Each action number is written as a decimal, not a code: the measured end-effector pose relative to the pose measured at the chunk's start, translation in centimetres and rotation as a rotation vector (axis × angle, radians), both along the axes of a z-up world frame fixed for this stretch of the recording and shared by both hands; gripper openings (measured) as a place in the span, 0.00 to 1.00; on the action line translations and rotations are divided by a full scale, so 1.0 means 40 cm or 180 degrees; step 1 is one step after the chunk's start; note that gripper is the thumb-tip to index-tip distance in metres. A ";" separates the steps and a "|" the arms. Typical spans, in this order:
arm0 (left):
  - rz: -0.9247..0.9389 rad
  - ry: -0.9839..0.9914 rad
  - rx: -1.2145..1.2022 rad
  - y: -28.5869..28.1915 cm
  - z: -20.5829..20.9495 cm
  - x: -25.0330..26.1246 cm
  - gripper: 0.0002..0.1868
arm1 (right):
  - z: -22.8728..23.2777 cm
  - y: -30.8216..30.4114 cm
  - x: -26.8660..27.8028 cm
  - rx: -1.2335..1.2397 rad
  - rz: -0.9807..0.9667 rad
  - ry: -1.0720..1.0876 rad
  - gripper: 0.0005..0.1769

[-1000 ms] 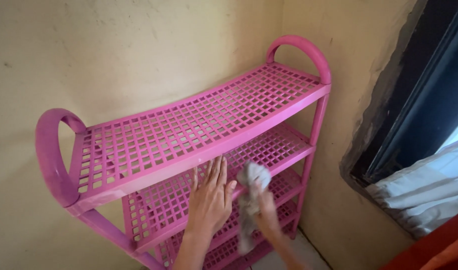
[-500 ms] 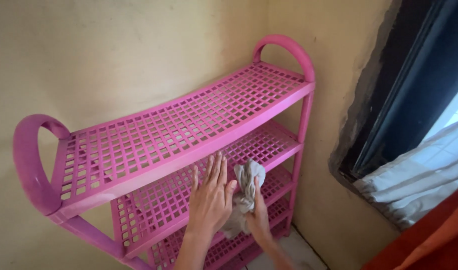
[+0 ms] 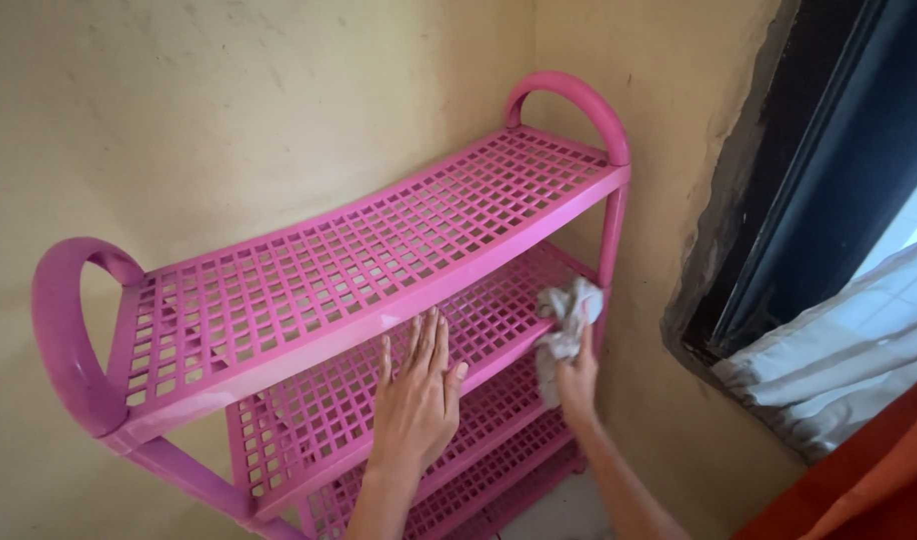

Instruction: Clean a pink plastic shoe rack with a spray bottle and cloth.

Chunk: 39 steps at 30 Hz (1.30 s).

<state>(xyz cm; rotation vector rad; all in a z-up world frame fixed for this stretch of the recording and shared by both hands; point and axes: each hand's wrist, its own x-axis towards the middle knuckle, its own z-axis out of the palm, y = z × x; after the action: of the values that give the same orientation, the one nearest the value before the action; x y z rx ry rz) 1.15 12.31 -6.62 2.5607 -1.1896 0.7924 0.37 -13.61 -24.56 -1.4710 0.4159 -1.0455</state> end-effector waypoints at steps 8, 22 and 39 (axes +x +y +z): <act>-0.0012 0.0061 -0.0009 0.001 0.001 0.008 0.35 | -0.031 0.326 -0.032 -0.0903 0.0729 -0.0480 0.46; -0.0102 0.0185 -0.0031 -0.011 -0.006 0.008 0.34 | 0.013 -0.048 -0.033 -0.2018 -0.0172 0.0658 0.54; 0.0278 0.0693 0.0141 0.035 0.004 0.035 0.36 | 0.245 -0.160 0.031 -0.1564 -0.0034 -0.0337 0.38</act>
<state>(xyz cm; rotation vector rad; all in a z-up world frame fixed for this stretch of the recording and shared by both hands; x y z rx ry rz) 2.54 13.70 -6.45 2.6682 -1.0464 0.4924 1.61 -20.00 -14.77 -1.8334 0.0896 -1.2873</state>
